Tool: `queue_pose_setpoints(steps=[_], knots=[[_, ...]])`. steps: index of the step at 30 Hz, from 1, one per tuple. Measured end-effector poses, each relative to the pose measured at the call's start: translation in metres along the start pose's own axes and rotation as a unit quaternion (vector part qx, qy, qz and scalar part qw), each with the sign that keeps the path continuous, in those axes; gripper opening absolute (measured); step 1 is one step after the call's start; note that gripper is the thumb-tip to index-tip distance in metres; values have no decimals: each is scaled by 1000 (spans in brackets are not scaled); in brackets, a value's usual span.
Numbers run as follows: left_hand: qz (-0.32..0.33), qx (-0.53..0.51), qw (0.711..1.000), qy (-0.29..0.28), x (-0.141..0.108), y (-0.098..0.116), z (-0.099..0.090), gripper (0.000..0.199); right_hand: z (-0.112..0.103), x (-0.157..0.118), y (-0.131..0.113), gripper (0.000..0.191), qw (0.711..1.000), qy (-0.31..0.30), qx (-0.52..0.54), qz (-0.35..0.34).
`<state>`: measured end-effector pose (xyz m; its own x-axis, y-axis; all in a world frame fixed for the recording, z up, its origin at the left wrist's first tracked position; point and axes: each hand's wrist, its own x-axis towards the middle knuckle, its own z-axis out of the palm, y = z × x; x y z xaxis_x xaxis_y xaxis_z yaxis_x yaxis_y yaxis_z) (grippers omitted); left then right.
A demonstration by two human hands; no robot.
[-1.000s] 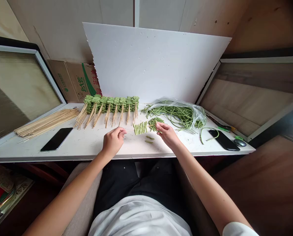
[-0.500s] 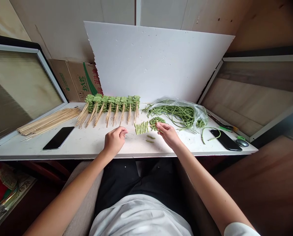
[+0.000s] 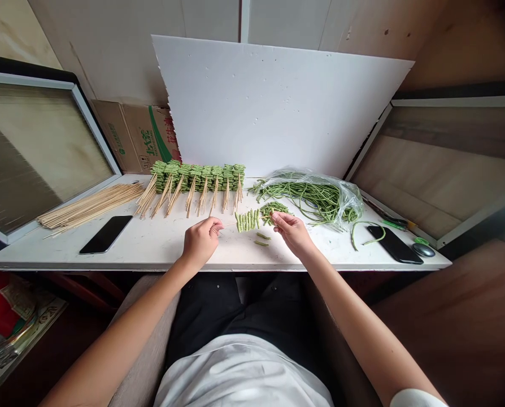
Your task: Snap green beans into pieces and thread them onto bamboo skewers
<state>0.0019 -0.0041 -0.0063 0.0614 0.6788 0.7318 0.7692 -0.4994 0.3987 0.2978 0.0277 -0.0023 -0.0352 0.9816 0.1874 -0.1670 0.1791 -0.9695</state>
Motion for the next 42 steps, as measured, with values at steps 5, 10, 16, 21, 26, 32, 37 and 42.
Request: queue_pose_setpoints(steps=[5,10,16,21,26,32,37,42], knots=[[4,-8,1000,-1,-1,-1,1,18,1,-3,-4,34,1000,-17,1,8],[-10,-19,1000,1,0,0,1,17,1,-2,-6,35,1000,1,-5,8],[-25,-31,999,4,1,2,0,18,4,-3,-12,36,1000,24,7,0],[-22,-15,1000,2,1,3,-1,18,6,-3,-8,34,999,44,5,15],[-25,-11,1000,-2,1,6,-4,19,14,-7,-3,35,998,63,-8,-2],[-5,-30,1000,2,-2,15,-5,20,28,-14,7,34,999,32,0,-5],[-22,-38,999,-5,0,15,-5,19,26,-14,4,36,1000,-10,3,2],[-44,-42,998,-3,6,6,-8,18,2,-5,-2,43,972,-73,-205,-91]])
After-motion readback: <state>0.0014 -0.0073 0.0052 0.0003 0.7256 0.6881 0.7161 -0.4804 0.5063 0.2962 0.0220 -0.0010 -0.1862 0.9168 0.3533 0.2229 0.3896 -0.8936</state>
